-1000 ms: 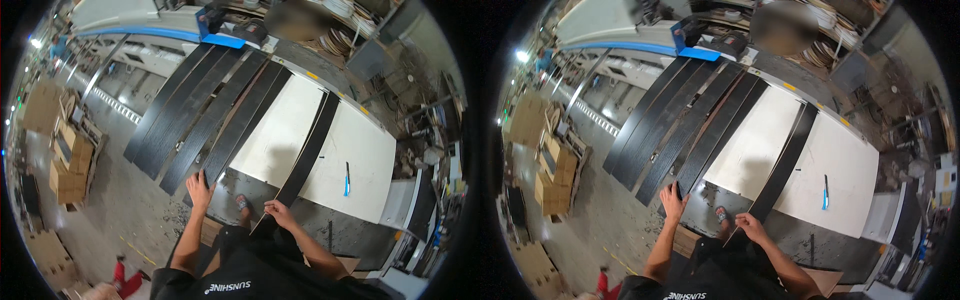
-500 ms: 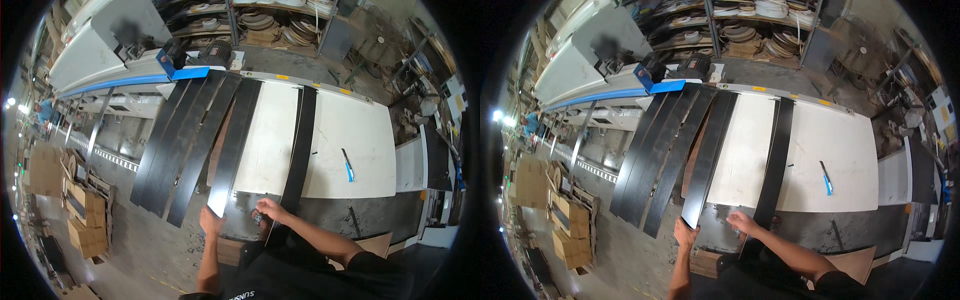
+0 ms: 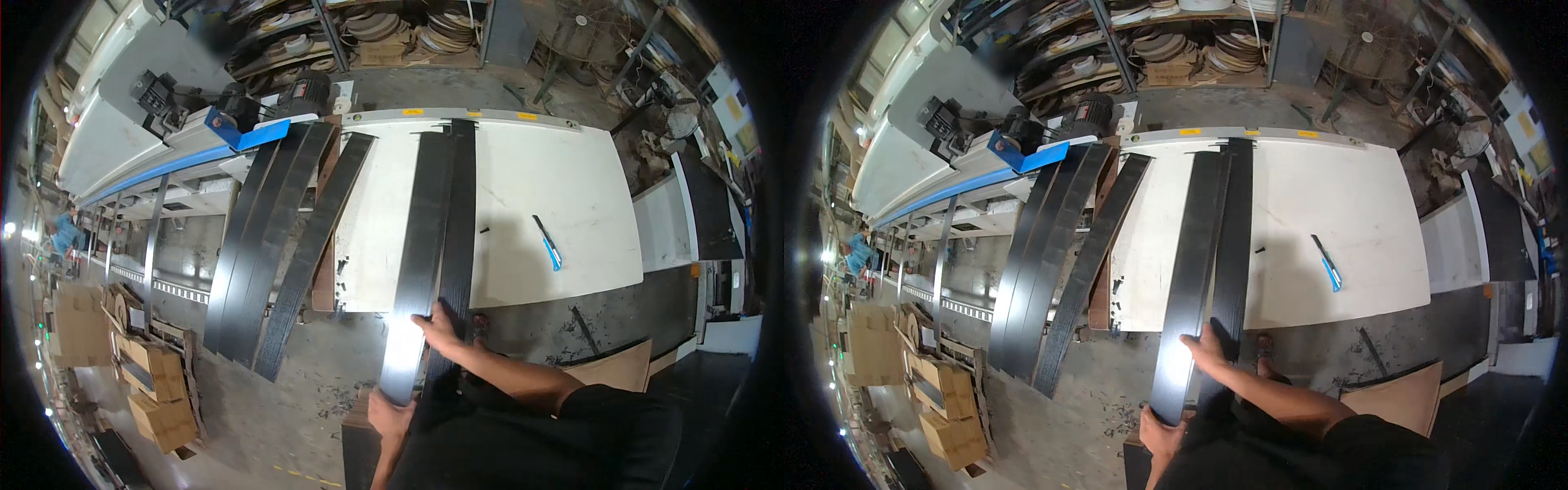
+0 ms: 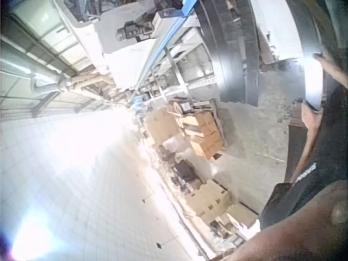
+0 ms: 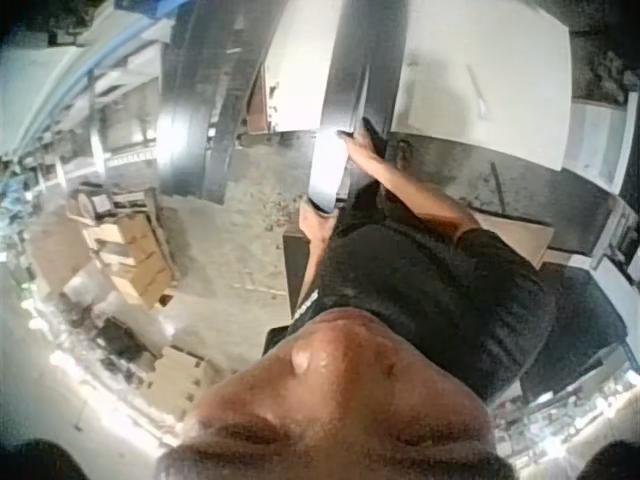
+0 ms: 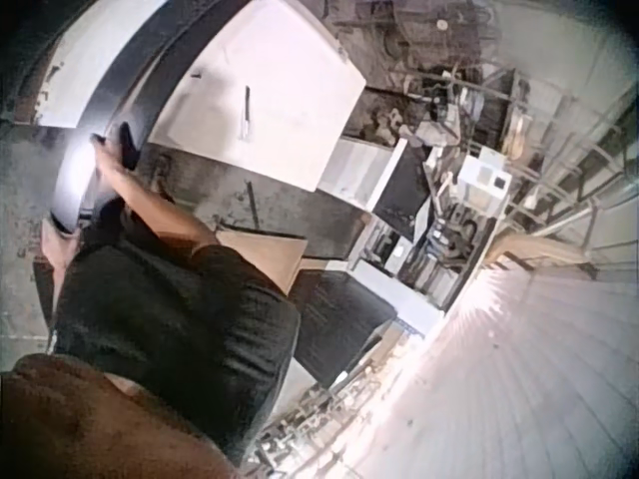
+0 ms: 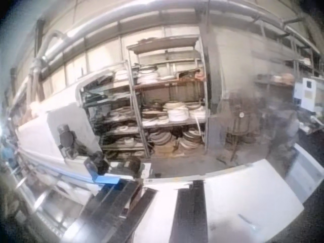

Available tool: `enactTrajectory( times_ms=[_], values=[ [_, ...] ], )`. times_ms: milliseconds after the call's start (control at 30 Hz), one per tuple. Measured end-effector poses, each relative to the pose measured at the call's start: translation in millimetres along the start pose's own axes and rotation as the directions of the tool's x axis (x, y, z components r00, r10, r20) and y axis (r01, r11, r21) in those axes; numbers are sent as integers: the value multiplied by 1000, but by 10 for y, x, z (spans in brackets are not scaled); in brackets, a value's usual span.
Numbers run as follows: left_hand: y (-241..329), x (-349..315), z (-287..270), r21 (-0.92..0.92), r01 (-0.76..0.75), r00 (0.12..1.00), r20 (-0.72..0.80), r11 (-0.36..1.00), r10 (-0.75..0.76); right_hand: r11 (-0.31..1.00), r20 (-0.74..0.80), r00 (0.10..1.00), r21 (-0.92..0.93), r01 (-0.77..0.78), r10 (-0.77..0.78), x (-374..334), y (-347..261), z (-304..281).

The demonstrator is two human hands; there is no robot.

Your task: Trimming the edges of laminated wood panels using a utility knife in a factory environment.

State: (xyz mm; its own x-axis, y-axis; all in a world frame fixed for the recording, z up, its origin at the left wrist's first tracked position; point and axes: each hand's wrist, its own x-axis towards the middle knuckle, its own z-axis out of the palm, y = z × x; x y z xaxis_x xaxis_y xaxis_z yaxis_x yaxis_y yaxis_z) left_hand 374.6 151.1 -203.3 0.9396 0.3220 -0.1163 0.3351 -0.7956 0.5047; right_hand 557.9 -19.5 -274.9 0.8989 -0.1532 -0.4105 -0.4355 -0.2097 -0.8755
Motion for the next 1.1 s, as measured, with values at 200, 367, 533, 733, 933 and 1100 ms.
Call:
enactTrajectory(
  times_ms=[200,367,533,733,933,1100],
  values=[
    [601,113,501,25,-43,999,22,999,42,944,-21,996,-317,-88,86,522,-62,-830],
    [791,177,890,32,-60,992,111,998,56,769,-251,866,-603,210,-433,669,171,-1008],
    [2,894,723,239,-151,984,-59,959,170,853,-132,959,-499,155,-251,725,414,-1072],
    [-1512,2242,-287,486,45,943,-308,873,123,804,-138,831,-380,458,-538,602,-595,-1301],
    [-1157,2566,-440,544,112,993,-34,832,-112,677,-134,753,360,642,-644,-337,-2994,-2202],
    [-1813,2673,-561,589,88,988,-155,804,6,609,394,487,661,439,-779,-1058,-3756,-2544]
  ],
)
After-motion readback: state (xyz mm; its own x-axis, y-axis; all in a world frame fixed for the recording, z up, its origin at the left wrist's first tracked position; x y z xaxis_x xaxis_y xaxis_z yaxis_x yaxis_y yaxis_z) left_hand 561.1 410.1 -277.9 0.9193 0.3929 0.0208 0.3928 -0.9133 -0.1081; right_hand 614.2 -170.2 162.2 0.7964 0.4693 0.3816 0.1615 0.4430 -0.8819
